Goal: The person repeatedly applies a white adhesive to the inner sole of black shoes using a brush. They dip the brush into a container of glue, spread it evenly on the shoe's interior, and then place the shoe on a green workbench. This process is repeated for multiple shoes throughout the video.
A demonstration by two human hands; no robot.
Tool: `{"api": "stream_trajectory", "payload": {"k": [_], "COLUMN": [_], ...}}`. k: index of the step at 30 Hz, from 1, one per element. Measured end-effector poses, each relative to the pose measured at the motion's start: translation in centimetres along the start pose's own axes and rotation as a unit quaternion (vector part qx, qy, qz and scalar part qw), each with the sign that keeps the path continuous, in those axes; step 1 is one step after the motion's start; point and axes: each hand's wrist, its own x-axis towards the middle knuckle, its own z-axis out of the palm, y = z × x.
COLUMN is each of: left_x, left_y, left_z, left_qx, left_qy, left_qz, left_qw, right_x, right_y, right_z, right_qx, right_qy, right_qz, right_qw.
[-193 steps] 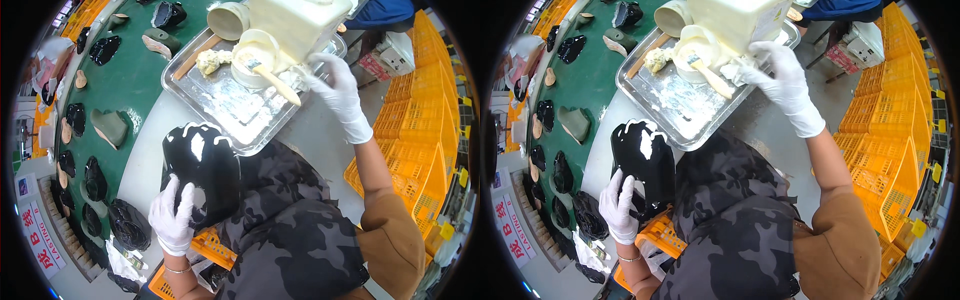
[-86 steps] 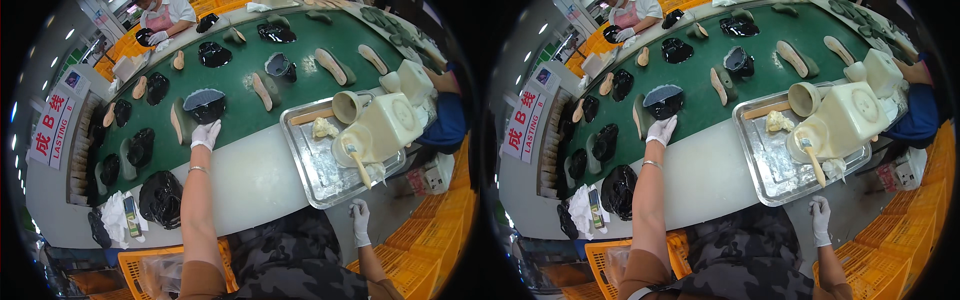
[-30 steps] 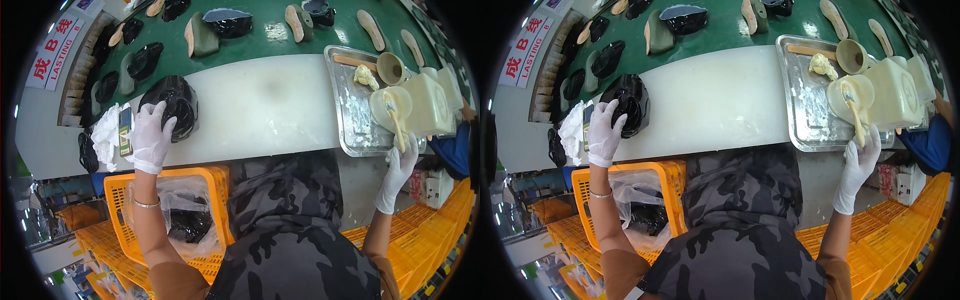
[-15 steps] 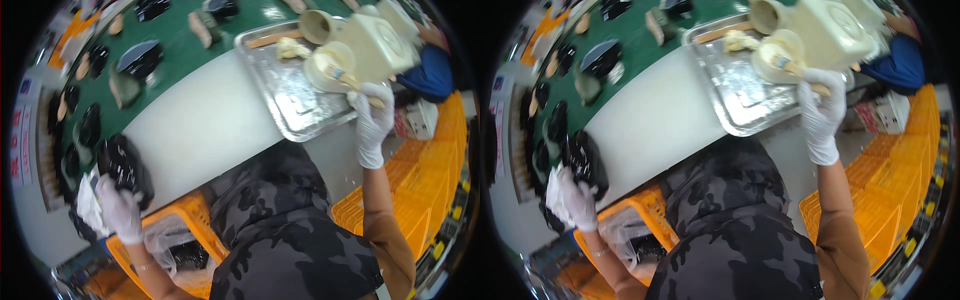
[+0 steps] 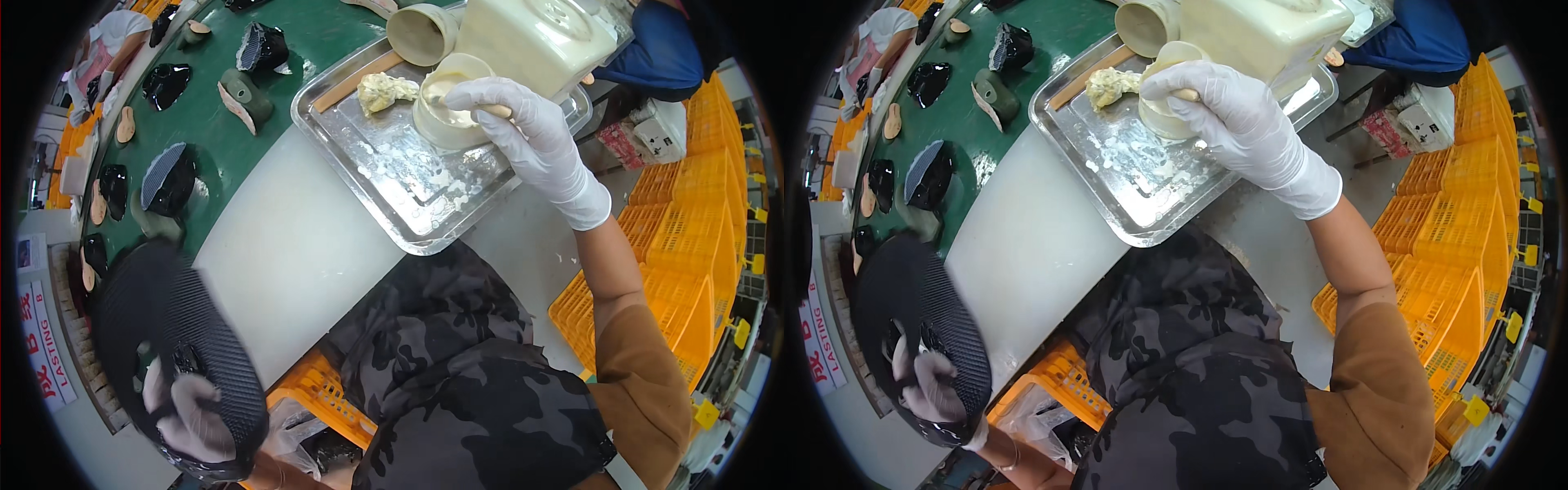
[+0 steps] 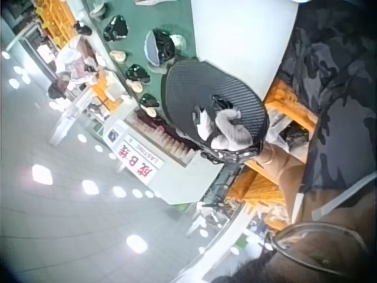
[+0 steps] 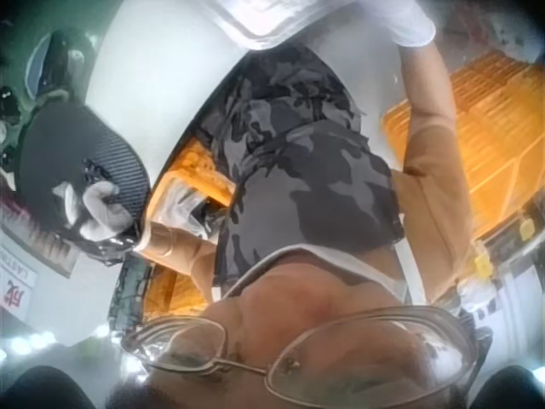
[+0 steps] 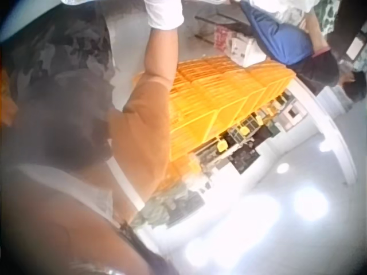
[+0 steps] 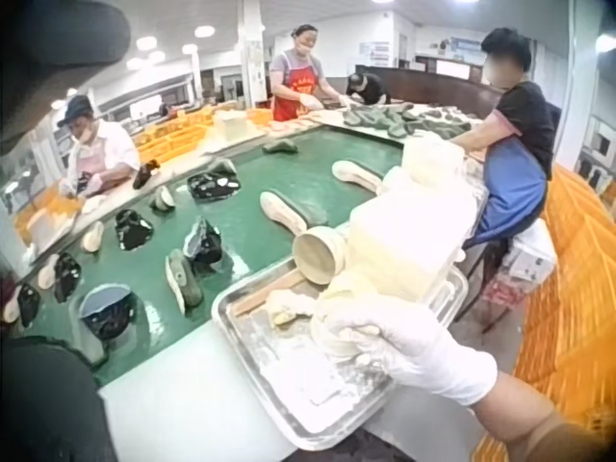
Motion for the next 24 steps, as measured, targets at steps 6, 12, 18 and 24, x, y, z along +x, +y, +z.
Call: {"api": "stream_trajectory", "payload": {"k": [6,12,18,24], "left_x": [3.3,4.8,5.7,6.8], "left_y": [3.5,6.0,7.2,9.4], "left_z": [9.1,13.7,16.5,17.3], "left_qx": [-0.649,-0.712,-0.724,-0.697], "left_qy": [-0.128,-0.216,-0.386,-0.439], "left_qz": [-0.258,-0.374,-0.37,-0.438], "left_qw": [0.704,0.553,0.435,0.361], "right_x": [-0.7,-1.0,1.0,1.8], "right_y": [-0.9,-1.2,-0.9,-0.6], "right_z": [-1.7,-2.6,-2.3,0.0], "right_qx": [0.135,0.106,0.239,0.167], "right_qy": [0.037,0.101,0.053,0.051], "right_qz": [0.059,0.085,-0.013,-0.11], "right_qw": [0.988,0.986,0.969,0.978]}}
